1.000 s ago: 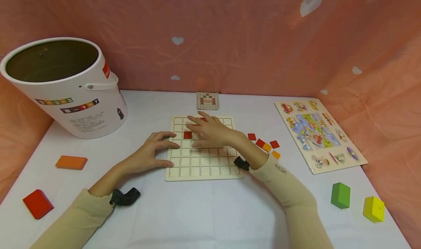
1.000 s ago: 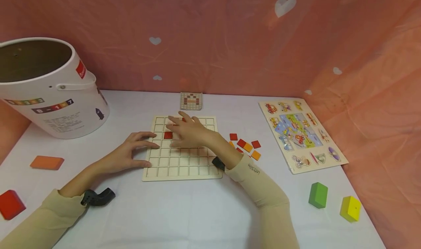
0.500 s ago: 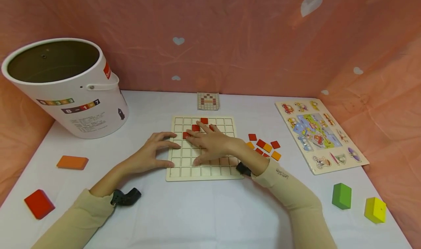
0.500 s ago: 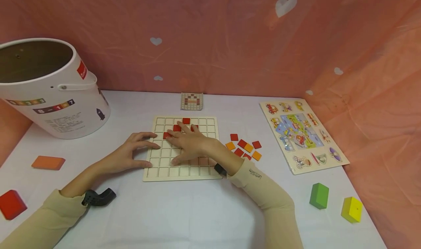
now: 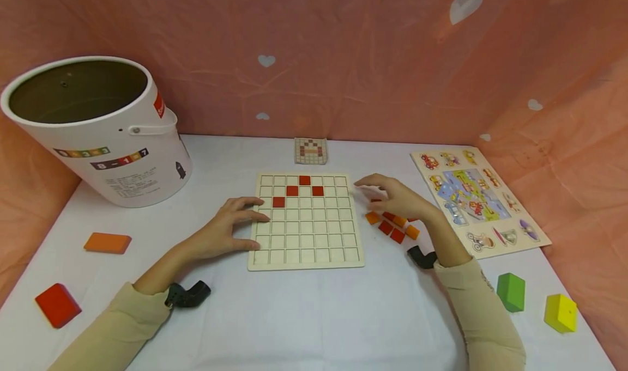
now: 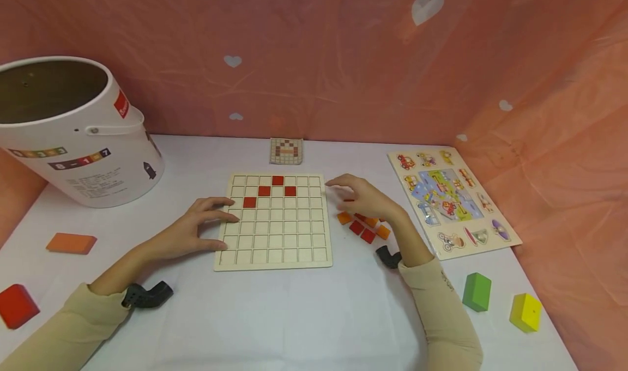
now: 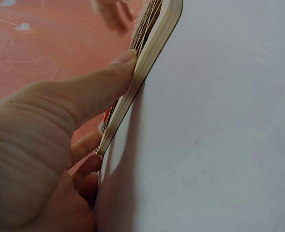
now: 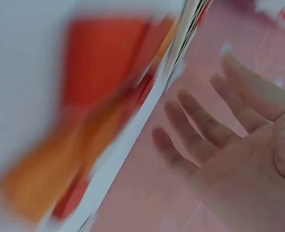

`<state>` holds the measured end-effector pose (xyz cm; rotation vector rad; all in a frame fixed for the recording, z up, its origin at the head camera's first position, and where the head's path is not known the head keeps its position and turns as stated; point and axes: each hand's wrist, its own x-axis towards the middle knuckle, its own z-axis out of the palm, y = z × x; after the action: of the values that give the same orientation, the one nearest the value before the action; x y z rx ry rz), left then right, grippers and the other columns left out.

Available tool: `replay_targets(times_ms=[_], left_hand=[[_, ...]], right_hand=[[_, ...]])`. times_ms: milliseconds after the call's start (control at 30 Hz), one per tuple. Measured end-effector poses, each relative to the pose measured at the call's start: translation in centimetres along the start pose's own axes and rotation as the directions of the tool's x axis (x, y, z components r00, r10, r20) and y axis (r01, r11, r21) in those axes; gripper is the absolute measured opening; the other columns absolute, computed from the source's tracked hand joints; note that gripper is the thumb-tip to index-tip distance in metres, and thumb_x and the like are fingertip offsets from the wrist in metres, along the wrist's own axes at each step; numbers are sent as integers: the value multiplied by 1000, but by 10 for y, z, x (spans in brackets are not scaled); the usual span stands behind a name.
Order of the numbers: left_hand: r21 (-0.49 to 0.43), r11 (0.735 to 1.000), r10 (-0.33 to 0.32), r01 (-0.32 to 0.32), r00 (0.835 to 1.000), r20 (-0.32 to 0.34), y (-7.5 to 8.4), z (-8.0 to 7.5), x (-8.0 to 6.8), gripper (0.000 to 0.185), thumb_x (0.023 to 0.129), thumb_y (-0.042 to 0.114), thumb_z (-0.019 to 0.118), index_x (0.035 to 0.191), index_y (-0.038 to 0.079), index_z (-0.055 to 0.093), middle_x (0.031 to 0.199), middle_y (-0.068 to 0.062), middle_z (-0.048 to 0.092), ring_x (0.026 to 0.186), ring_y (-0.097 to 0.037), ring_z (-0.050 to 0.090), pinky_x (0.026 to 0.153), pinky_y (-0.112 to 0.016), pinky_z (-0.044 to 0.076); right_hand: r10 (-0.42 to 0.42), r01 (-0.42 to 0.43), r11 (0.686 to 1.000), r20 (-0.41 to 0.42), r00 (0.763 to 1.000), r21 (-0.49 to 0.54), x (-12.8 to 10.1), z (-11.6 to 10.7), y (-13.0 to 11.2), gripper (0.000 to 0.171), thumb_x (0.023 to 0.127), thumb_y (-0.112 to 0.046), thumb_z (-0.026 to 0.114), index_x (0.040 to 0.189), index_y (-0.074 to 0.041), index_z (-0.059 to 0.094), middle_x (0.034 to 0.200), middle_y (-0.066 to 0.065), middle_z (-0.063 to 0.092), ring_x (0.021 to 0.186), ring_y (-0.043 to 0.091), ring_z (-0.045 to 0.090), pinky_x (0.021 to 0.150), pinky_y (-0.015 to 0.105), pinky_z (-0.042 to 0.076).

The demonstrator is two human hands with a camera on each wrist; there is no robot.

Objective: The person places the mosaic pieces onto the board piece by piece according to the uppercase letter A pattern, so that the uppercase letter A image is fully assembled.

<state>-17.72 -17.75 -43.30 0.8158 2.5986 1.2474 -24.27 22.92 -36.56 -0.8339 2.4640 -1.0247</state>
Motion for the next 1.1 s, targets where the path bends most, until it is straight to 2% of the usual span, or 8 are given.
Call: replay_targets(times_ms=[67, 167, 267, 367, 467, 667, 900, 1100], left_hand=[[0, 1000, -1, 1, 1000, 0, 0, 0, 0, 51, 76, 26, 88, 122, 15, 70, 149, -11, 41, 136, -34, 28, 107, -64, 24], [-4, 1000, -3, 3, 1000, 2, 0, 0, 0, 51, 76, 27, 88, 122, 15, 70, 149, -10, 41, 136, -34, 28, 107, -64, 24], [-5, 1000, 4, -4, 1000, 0, 0, -1, 1, 51, 75, 26, 88, 122, 15, 70, 149, -10, 41, 136, -34, 28, 108, -63, 24], [1, 1000, 19, -19, 1000, -1, 0, -1, 1, 51, 75, 26, 88, 121, 14, 70, 148, -12, 41, 136, -35, 28, 108, -63, 23], [2, 1000, 24, -24, 1000, 1, 0, -1, 2, 50, 76, 26, 88, 121, 14, 70, 148, -12, 42, 136, -35, 28, 108, -62, 23], [6, 1000, 19, -19, 1000, -1, 1, -2, 2, 51, 75, 25, 88, 121, 13, 70, 148, -13, 42, 136, -35, 29, 108, -62, 24], [3, 1000, 14, -14, 1000, -4, 0, -1, 0, 51, 74, 24, 89, 121, 14, 70, 148, -12, 42, 137, -34, 28, 109, -61, 24], [8, 1000, 15, -15, 1000, -6, -2, -1, 0, 51, 75, 27, 88, 121, 15, 70, 148, -11, 42, 136, -34, 29, 108, -61, 24]], right_hand=[[31, -31, 1000, -13, 999, -5, -15, -13, 16, 44, 89, 4, 68, 132, 6, 57, 133, 21, 56, 124, 39, 48, 105, 59, 36], [98, -98, 995, 8, 995, 9, -35, -29, 35, 40, 87, 5, 70, 126, 4, 61, 124, 18, 61, 112, 33, 52, 99, 53, 41], [149, -150, 988, 48, 988, 27, -51, -39, 48, 39, 85, 3, 74, 123, 0, 63, 122, 14, 63, 109, 29, 52, 96, 44, 42], [153, -157, 986, 68, 986, 51, -59, -41, 53, 37, 83, 2, 76, 119, 0, 65, 118, 14, 64, 104, 29, 54, 90, 37, 45], [146, -150, 986, 64, 987, 69, -61, -41, 56, 33, 82, 5, 75, 114, 2, 66, 112, 16, 65, 98, 29, 57, 85, 31, 48], [162, -162, 986, 13, 987, 32, -57, -38, 58, 20, 81, 10, 73, 100, 3, 67, 98, 13, 65, 87, 26, 56, 77, 27, 47], [124, -125, 991, -36, 992, -38, -50, -33, 56, 24, 81, 9, 74, 104, 4, 67, 99, 13, 67, 86, 26, 56, 73, 26, 47], [121, -123, 991, -44, 992, -53, -43, -29, 51, 20, 82, 11, 73, 99, 2, 66, 94, 11, 64, 86, 26, 53, 73, 27, 46]])
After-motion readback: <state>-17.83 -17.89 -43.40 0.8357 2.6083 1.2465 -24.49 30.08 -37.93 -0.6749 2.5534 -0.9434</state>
